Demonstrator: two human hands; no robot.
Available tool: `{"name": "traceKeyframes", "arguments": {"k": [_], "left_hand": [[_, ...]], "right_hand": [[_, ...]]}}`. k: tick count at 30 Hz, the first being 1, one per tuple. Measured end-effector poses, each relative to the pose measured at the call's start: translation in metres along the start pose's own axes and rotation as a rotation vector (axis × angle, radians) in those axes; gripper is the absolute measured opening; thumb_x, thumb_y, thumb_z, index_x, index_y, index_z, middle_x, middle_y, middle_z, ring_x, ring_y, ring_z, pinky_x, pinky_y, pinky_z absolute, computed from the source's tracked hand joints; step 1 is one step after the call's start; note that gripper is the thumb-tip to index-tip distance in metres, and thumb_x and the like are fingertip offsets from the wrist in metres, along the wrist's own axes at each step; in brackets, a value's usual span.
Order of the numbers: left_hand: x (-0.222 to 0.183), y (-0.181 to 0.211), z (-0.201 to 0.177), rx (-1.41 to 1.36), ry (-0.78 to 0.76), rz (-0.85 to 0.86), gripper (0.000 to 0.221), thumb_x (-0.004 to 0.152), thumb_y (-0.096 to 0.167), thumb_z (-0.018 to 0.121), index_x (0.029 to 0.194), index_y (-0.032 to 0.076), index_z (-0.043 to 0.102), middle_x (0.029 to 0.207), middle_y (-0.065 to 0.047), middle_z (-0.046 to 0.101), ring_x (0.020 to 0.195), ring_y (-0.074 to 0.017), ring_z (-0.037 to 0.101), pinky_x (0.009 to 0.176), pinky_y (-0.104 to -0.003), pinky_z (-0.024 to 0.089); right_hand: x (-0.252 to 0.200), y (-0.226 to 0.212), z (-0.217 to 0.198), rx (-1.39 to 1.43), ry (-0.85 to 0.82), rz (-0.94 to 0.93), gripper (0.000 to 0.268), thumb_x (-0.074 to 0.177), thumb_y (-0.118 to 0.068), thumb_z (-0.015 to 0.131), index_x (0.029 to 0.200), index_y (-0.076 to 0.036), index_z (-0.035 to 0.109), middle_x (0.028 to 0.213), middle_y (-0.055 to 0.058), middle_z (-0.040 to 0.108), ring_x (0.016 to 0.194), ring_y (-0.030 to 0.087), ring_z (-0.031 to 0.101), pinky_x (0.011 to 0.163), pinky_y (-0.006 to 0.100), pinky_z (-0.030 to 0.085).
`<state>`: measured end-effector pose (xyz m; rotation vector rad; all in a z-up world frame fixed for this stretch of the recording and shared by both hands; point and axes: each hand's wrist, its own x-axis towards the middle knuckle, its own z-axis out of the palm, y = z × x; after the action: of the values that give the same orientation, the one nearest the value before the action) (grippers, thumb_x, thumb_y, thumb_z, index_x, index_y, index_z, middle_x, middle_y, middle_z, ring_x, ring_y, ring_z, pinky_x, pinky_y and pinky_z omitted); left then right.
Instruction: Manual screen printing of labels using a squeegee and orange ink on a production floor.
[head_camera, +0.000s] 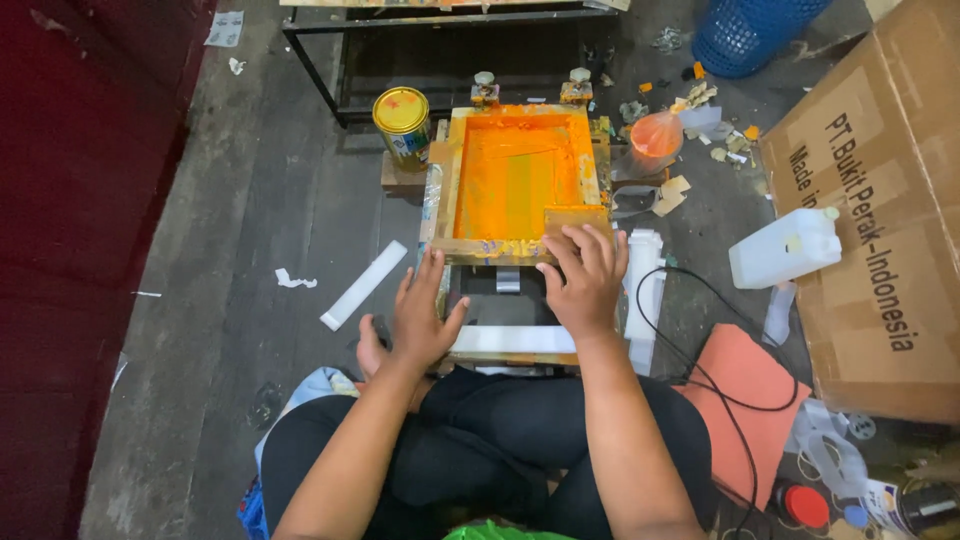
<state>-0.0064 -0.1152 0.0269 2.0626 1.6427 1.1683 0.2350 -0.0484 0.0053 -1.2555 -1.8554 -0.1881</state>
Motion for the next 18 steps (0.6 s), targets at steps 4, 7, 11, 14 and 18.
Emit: {"name": "traceKeyframes", "arguments": {"k": [4, 7, 11, 14, 18], "left_hand": [[-0.005, -0.004, 0.011, -0.001, 0.043, 0.032, 0.073, 0.091, 0.008, 0.075, 0.155, 0.0, 0.04, 0.157, -0.032, 0.037, 0.143, -0.0473, 0.038, 0.117, -0.064, 0.026], [-0.009, -0.015, 0.022, 0.124, 0.16, -0.029, 0.047, 0.092, 0.015, 0.074, 0.135, 0.006, 0.06, 0.133, -0.015, 0.06, 0.13, -0.0369, 0.057, 0.111, -0.057, 0.04], [-0.007, -0.018, 0.029, 0.193, 0.045, 0.098, 0.029, 0.09, 0.026, 0.073, 0.119, 0.021, 0.072, 0.105, 0.004, 0.07, 0.106, -0.0205, 0.068, 0.103, -0.044, 0.044], [-0.006, -0.021, 0.038, 0.256, -0.124, 0.145, 0.026, 0.091, 0.035, 0.07, 0.116, 0.03, 0.074, 0.102, 0.007, 0.074, 0.102, -0.0168, 0.07, 0.102, -0.042, 0.043], [0.003, 0.003, 0.036, 0.269, -0.358, 0.142, 0.032, 0.092, 0.031, 0.067, 0.12, 0.02, 0.075, 0.116, -0.005, 0.077, 0.109, -0.0248, 0.072, 0.107, -0.049, 0.043]], "right_hand": [[0.005, -0.005, -0.003, 0.006, 0.034, 0.023, 0.036, 0.087, -0.022, 0.086, 0.121, -0.022, 0.074, 0.133, 0.005, 0.061, 0.137, 0.032, 0.049, 0.12, 0.065, 0.015], [0.006, -0.006, -0.001, -0.005, 0.032, 0.055, 0.04, 0.087, -0.026, 0.085, 0.125, -0.023, 0.072, 0.139, 0.006, 0.057, 0.142, 0.035, 0.044, 0.12, 0.066, 0.016], [0.006, -0.008, 0.0, -0.008, 0.047, 0.068, 0.042, 0.088, -0.026, 0.084, 0.128, -0.023, 0.071, 0.144, 0.008, 0.054, 0.146, 0.038, 0.038, 0.121, 0.066, 0.014], [0.007, -0.008, 0.0, 0.012, 0.052, 0.08, 0.041, 0.089, -0.025, 0.083, 0.128, -0.023, 0.07, 0.145, 0.009, 0.052, 0.147, 0.039, 0.036, 0.121, 0.066, 0.013], [0.006, -0.005, 0.004, 0.015, 0.042, 0.094, 0.043, 0.088, -0.029, 0.082, 0.129, -0.024, 0.07, 0.146, 0.008, 0.052, 0.148, 0.038, 0.034, 0.122, 0.065, 0.012]]}}
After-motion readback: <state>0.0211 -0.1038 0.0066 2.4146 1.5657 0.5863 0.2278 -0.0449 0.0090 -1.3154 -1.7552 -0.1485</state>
